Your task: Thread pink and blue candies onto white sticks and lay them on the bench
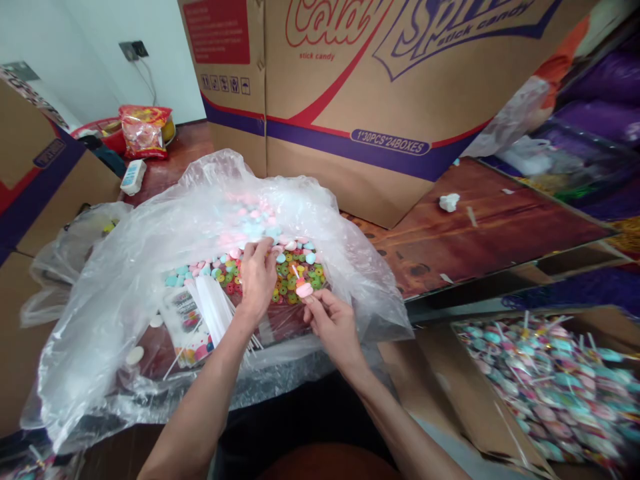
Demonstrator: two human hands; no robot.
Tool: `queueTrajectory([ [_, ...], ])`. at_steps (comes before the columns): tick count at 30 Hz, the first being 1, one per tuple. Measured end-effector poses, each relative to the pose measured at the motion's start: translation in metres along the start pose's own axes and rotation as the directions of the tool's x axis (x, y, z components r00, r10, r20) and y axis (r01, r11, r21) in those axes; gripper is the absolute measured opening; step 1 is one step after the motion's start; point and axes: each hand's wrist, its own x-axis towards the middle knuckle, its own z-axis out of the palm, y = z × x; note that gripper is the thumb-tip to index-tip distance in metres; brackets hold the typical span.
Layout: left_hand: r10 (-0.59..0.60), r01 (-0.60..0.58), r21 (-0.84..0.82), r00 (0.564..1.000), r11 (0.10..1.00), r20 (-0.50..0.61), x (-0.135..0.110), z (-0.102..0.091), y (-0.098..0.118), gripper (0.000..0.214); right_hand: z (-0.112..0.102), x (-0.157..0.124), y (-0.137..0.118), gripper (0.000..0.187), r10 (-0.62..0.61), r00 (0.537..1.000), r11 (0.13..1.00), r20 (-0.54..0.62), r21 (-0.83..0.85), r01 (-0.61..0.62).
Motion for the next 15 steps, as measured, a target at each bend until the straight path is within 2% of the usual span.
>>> queueTrajectory([
  [3, 0.105, -0.114, 0.167, 0.992, 0.979, 0.065, 0.006, 0.003, -0.007, 0.025, 0.001, -0.001, 0.001, 0.036, 0.001, 1.000, 1.000, 0.009, 0.007, -0.001],
  [5, 0.185, -0.208, 0.209, 0.975, 0.956, 0.123, 0.004, 0.002, -0.012, 0.027, 0.002, -0.002, 0.001, 0.036, -0.008, 1.000, 1.000, 0.010, -0.001, 0.008],
  [11, 0.336, -0.351, 0.185, 0.936, 0.918, 0.109, 0.006, 0.001, -0.023, 0.025, 0.003, -0.002, 0.001, 0.037, -0.028, 1.000, 0.999, 0.011, -0.032, 0.028],
  [15, 0.395, -0.431, 0.165, 0.894, 0.887, 0.212, 0.008, 0.003, -0.029, 0.024, 0.002, -0.003, -0.001, 0.036, -0.036, 0.999, 0.999, 0.006, -0.035, 0.037],
])
